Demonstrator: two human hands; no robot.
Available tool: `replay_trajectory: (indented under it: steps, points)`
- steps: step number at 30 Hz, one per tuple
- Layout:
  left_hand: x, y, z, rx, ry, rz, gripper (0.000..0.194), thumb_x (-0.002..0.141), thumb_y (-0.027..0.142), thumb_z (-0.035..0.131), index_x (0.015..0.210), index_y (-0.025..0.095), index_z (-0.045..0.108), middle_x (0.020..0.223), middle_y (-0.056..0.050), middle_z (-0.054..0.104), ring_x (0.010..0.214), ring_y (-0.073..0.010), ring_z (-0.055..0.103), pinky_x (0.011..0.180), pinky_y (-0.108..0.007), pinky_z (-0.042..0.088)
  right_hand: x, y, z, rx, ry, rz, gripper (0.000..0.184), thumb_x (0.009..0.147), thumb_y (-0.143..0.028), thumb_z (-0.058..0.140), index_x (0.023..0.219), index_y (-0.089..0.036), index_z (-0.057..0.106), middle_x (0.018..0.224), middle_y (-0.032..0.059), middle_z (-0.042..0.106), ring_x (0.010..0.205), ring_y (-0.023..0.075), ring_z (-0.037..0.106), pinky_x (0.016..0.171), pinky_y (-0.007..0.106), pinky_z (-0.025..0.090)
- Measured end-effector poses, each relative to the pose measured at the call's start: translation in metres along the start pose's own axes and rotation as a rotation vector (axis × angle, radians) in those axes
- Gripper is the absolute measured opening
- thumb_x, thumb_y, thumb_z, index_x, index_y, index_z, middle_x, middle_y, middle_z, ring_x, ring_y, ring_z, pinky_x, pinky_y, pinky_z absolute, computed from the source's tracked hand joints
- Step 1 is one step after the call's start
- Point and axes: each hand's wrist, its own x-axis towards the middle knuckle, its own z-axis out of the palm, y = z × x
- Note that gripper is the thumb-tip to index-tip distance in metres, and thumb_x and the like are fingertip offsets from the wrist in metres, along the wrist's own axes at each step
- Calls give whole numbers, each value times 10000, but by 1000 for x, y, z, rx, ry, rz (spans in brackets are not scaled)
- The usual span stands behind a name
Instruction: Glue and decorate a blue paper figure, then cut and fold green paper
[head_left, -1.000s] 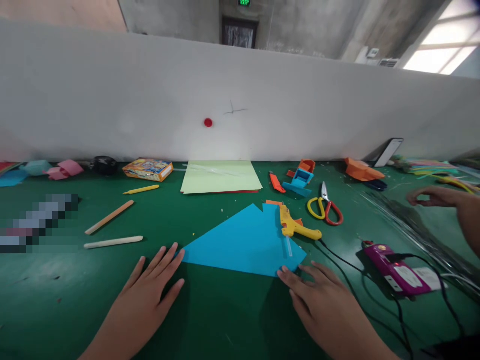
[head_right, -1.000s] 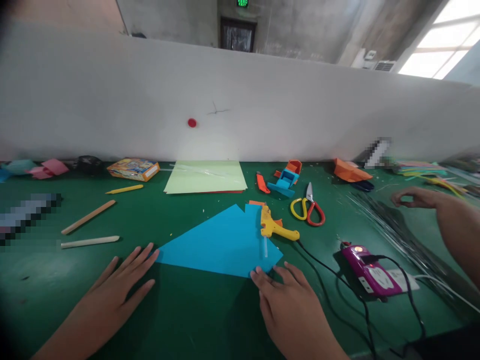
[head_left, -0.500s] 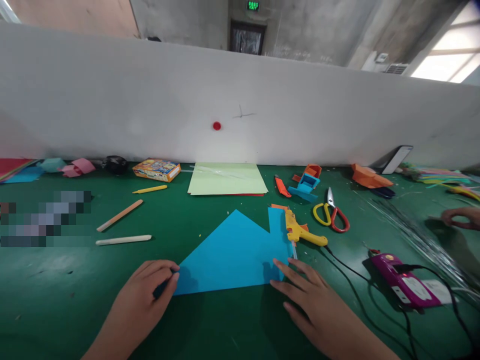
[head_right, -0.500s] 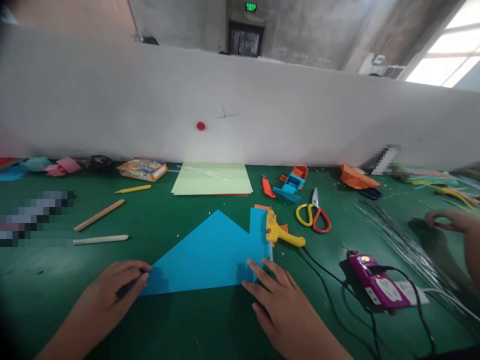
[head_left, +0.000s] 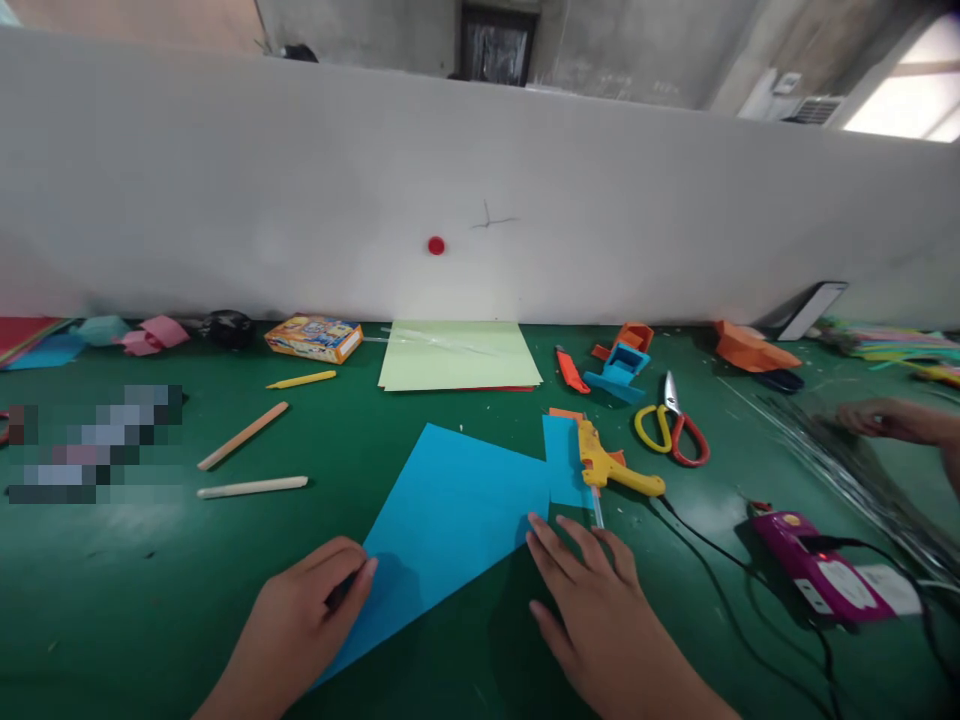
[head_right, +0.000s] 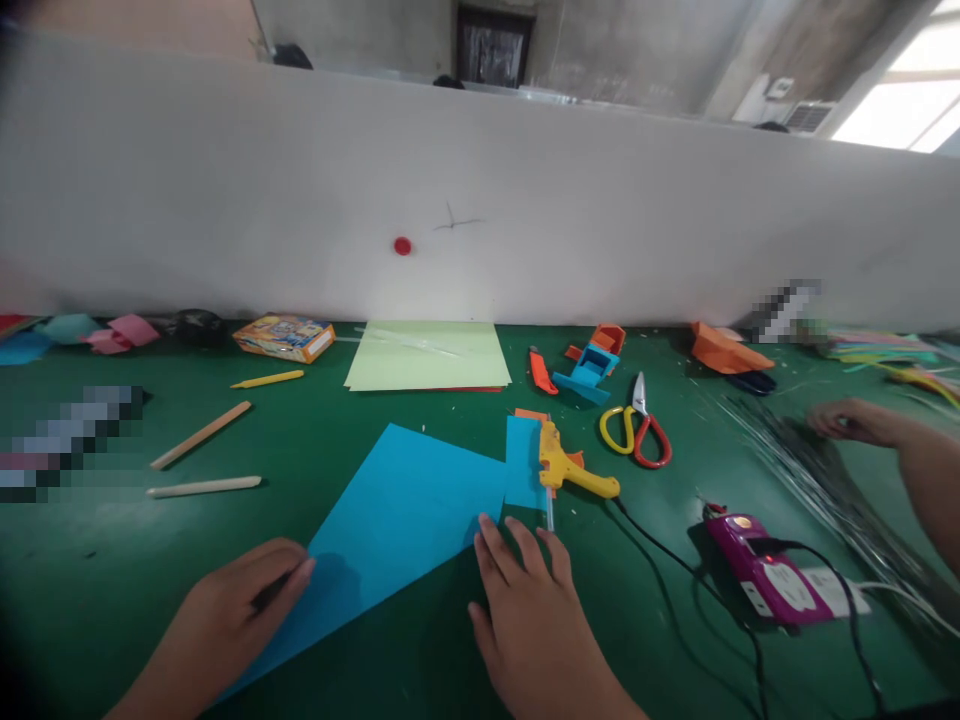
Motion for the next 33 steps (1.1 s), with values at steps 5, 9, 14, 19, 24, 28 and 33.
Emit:
replay_trajectory:
  steps: [5,9,14,19,24,28,33]
  points:
    - [1,-4,1,-4,6,64,351,1011,436,510,812,224,708,790,-17,692,557,-111,617,463,-186,420,8,-19,-8,68,21,-143,628,1033,-417,409,1632,-252,323,1713,10,184,1534,413,268,1206,755,186]
    - [-6,6,3,-60,162,165,347,1016,368,528,740,212,667,735,-12,658,577,-110,594,523,-208,430,24,-45,-6,178,-3,-408,694,1035,-477,455,1656,-261,234,1722,28,179,1544,380,253,1239,671,206]
    - [2,21,-12,-107,257,162,374,1023,299,490,673,207,584,682,-7,610,590,-119,555,573,-245,432,45,-67,-13,152,13,-513,732,1026,-573,458,1626,-179,314,1721,117,180,1544,419,230,1224,674,214]
    - [22,54,-1,-59,173,526,352,971,178,479,627,218,539,626,-14,588,594,-148,537,583,-311,402,66,-61,-24,42,21,-569,739,956,-531,585,1588,-204,386,1702,101,281,1513,429,287,1196,663,269]
    - [20,91,94,42,20,1053,328,971,328,570,652,254,598,527,21,541,496,-159,473,478,-355,291,88,-46,-22,-72,70,-689,637,1004,-424,581,1589,-304,359,1723,-8,237,1542,323,244,1219,552,267]
    - [24,114,159,115,-236,1191,212,865,401,783,787,243,666,641,31,630,571,-155,572,480,-348,383,92,-44,-22,-34,48,-677,677,1007,-631,499,1592,-324,355,1720,-16,244,1536,329,233,1219,587,237]
    - [29,119,175,36,-474,972,70,983,309,667,1011,260,707,1036,-49,720,905,-191,685,762,-330,576,91,-50,-20,62,6,-621,539,1053,-559,425,1558,-372,404,1704,-46,288,1521,316,258,1200,597,243]
